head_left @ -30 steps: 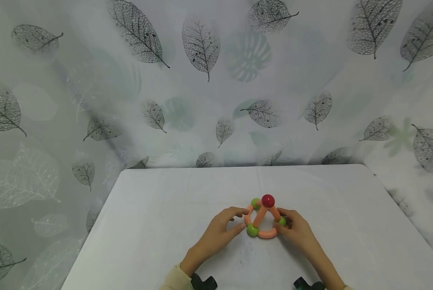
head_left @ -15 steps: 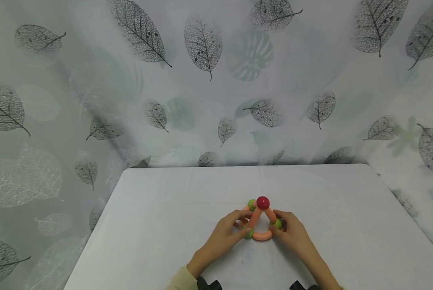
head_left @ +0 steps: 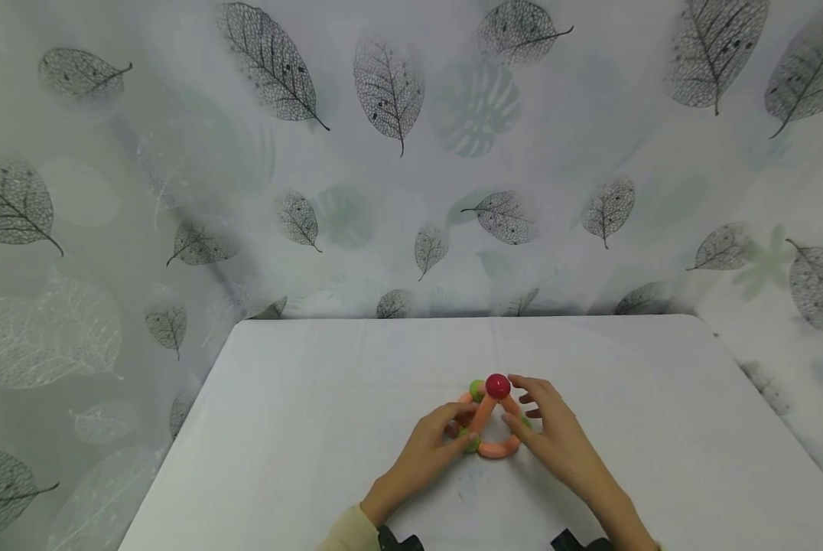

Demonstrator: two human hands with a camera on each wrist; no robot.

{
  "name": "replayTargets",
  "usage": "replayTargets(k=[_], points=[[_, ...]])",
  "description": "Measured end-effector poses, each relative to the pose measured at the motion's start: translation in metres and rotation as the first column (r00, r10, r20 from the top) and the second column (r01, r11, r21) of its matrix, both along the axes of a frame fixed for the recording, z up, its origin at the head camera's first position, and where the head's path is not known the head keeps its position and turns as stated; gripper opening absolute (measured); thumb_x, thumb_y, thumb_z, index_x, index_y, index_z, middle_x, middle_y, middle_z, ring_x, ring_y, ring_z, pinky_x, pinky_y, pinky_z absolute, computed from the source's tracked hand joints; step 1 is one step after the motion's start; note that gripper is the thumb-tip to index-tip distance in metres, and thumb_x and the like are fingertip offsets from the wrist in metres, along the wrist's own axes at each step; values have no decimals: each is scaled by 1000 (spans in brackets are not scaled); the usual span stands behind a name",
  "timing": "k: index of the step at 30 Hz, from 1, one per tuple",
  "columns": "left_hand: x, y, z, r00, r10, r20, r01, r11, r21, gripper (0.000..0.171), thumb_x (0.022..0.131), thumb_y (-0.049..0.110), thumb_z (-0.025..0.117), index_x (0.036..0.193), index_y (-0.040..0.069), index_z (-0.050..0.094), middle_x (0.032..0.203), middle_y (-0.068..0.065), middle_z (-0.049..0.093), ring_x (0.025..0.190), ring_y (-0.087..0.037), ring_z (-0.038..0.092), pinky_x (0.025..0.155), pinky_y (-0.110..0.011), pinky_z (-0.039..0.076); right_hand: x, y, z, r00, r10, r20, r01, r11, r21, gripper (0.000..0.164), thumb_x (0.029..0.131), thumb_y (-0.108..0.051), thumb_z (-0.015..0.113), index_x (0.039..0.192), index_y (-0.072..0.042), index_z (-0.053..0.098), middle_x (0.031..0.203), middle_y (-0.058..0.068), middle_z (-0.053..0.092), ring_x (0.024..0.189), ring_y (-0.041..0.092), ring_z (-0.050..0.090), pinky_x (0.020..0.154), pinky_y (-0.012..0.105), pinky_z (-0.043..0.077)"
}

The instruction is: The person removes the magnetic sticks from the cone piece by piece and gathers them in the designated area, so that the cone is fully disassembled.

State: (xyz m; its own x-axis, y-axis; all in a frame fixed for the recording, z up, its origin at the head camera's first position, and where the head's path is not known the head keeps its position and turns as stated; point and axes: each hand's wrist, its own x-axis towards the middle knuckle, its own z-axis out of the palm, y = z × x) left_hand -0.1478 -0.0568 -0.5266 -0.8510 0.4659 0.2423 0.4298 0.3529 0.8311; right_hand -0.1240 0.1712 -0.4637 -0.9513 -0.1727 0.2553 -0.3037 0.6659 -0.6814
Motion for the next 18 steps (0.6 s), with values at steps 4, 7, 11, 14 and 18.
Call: replayTargets(k=[4,7,11,14,18], points=[[0,-2,-2,1000,-1,-10,1,1000,0,37,101,24,69,136,14,63,126,-2,72,106,-15,66,90,-26,56,-1,-10,10,993,47,-105,-48,999,-8,65,93,-16,80,150,-11,50,140,6,60,114,19,61,90,36,59],[0,-3,-4,1000,6,-16,-7,1000,-6,34,101,29,68,133,14,66,122,-2,73,100,-15,66,88,-25,56,-4,-17,15,987,74,-143,-71,997,25,63,93,-18,79,150,-15,53,141,2,61,114,15,60,91,39,58],[2,-5,-6,999,21,-26,-21,1000,-16,34,102,33,67,130,13,68,116,-1,73,94,-10,64,85,-23,55,-7,-26,18,982,91,-164,-74,992,105,50,94,-15,78,142,-17,62,134,1,66,114,17,60,90,40,57],[4,-6,-8,999,18,-31,-19,1000,-15,35,101,34,67,129,13,68,115,0,73,92,-5,62,82,-22,54,-7,-28,19,981,85,-174,-62,990,130,43,93,-11,79,134,-16,67,125,0,69,114,18,62,88,37,58],[2,-3,-7,999,2,-35,-2,1000,-1,34,100,33,68,128,13,68,116,0,73,93,-3,60,81,-21,55,-6,-27,21,978,69,-198,-40,988,149,39,91,-9,81,127,-16,69,119,0,70,110,16,64,85,34,59]])
